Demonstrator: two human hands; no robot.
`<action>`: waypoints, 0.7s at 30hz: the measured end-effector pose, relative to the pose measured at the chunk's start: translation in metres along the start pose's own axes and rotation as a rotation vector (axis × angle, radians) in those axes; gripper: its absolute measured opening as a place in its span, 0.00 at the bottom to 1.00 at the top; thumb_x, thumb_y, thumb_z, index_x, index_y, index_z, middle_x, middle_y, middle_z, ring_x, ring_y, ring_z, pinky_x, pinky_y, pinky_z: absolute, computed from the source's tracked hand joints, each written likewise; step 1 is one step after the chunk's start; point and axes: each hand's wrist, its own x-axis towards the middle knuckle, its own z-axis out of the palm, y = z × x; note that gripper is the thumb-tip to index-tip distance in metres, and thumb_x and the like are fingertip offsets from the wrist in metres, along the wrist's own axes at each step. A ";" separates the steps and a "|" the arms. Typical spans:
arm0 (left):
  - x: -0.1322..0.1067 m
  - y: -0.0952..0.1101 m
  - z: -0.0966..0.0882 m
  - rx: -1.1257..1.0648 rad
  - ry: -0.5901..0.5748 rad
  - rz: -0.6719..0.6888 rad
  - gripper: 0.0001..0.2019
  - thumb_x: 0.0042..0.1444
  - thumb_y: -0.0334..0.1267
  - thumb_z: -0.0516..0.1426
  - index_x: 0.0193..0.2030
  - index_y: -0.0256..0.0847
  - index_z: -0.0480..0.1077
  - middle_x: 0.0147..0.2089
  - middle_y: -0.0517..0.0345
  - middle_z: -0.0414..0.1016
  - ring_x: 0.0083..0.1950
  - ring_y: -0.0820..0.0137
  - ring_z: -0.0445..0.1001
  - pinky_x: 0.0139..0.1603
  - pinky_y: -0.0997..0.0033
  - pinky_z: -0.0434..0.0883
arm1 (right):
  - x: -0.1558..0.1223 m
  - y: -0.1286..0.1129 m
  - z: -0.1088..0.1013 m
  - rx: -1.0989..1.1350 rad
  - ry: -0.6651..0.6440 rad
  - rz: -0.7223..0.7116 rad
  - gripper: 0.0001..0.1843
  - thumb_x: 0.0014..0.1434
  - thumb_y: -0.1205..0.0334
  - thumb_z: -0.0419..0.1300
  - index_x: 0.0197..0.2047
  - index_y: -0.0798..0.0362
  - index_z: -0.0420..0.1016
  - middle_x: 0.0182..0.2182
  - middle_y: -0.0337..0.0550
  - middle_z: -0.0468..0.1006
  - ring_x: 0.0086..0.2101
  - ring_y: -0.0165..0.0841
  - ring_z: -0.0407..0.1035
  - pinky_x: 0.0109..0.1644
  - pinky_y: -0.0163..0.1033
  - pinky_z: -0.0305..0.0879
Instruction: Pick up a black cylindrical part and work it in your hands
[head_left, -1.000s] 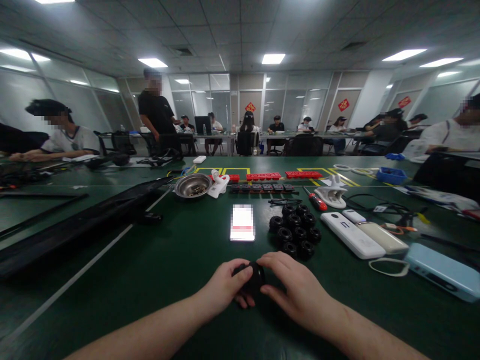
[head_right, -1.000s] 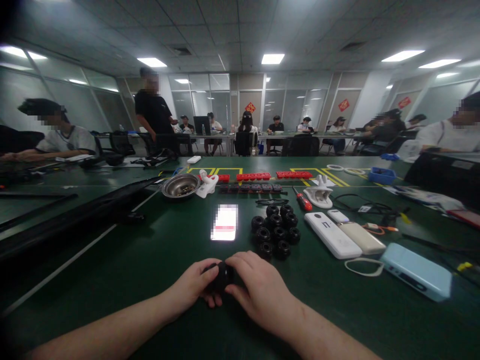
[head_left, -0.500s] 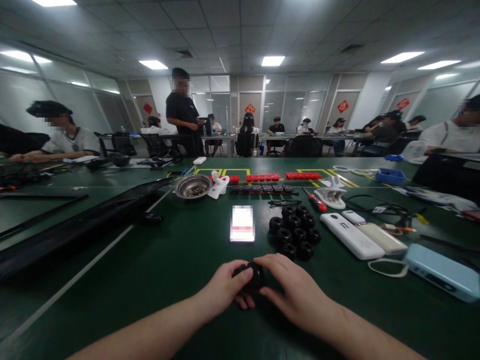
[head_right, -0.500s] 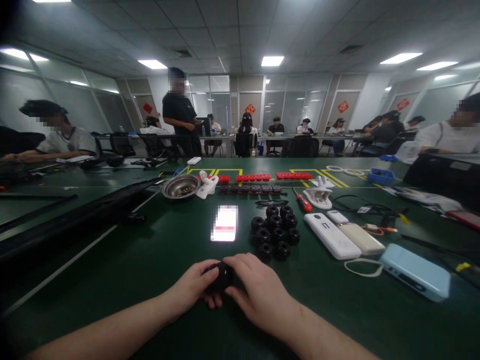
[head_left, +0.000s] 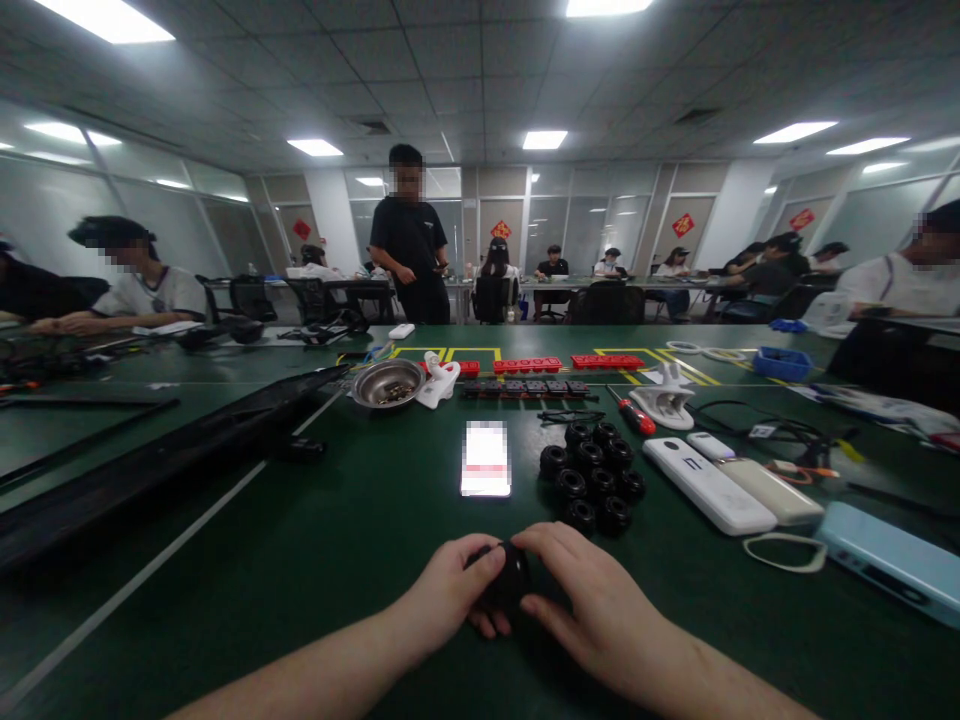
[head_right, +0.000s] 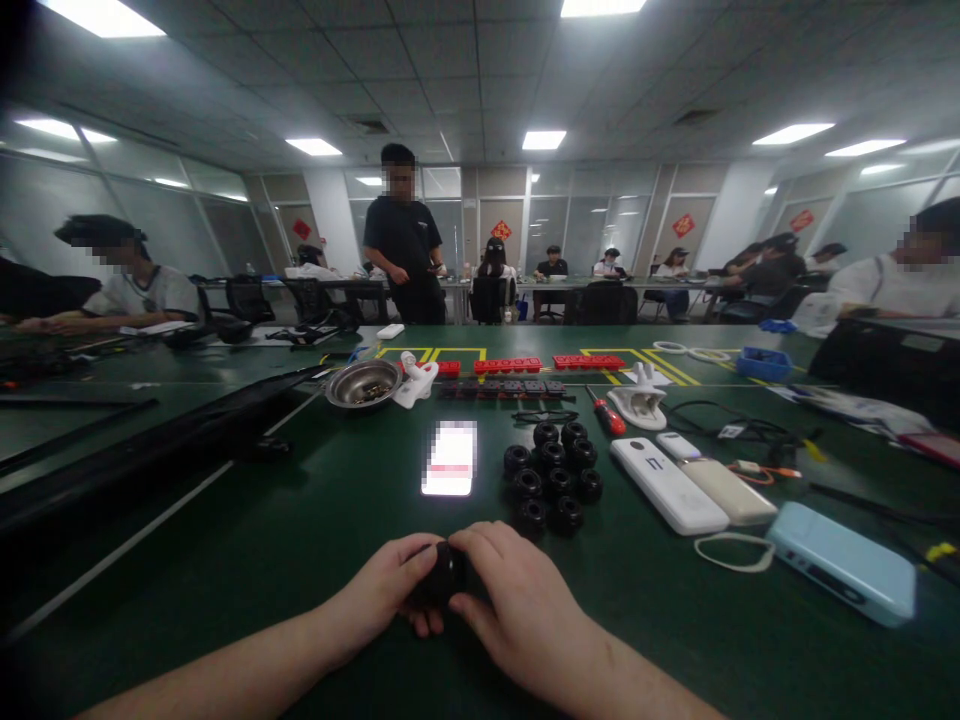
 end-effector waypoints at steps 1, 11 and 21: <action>0.001 0.000 0.000 -0.005 0.002 0.002 0.27 0.40 0.58 0.54 0.37 0.34 0.62 0.24 0.59 0.69 0.18 0.76 0.69 0.18 0.78 0.63 | -0.001 -0.001 0.000 -0.007 0.005 0.013 0.21 0.49 0.66 0.57 0.48 0.53 0.61 0.43 0.44 0.67 0.43 0.34 0.61 0.47 0.39 0.57; -0.001 0.001 0.001 0.018 -0.029 0.014 0.27 0.39 0.56 0.55 0.38 0.33 0.62 0.24 0.58 0.69 0.18 0.76 0.68 0.17 0.79 0.62 | 0.000 0.008 0.006 -0.020 -0.059 0.138 0.09 0.54 0.59 0.52 0.36 0.52 0.68 0.31 0.41 0.71 0.32 0.32 0.65 0.35 0.36 0.60; -0.001 -0.002 0.001 0.016 -0.021 0.040 0.25 0.40 0.55 0.56 0.37 0.33 0.63 0.25 0.58 0.70 0.18 0.76 0.69 0.17 0.79 0.62 | -0.002 0.001 0.002 -0.046 -0.037 0.179 0.12 0.54 0.54 0.52 0.37 0.52 0.67 0.29 0.41 0.71 0.30 0.32 0.64 0.33 0.37 0.58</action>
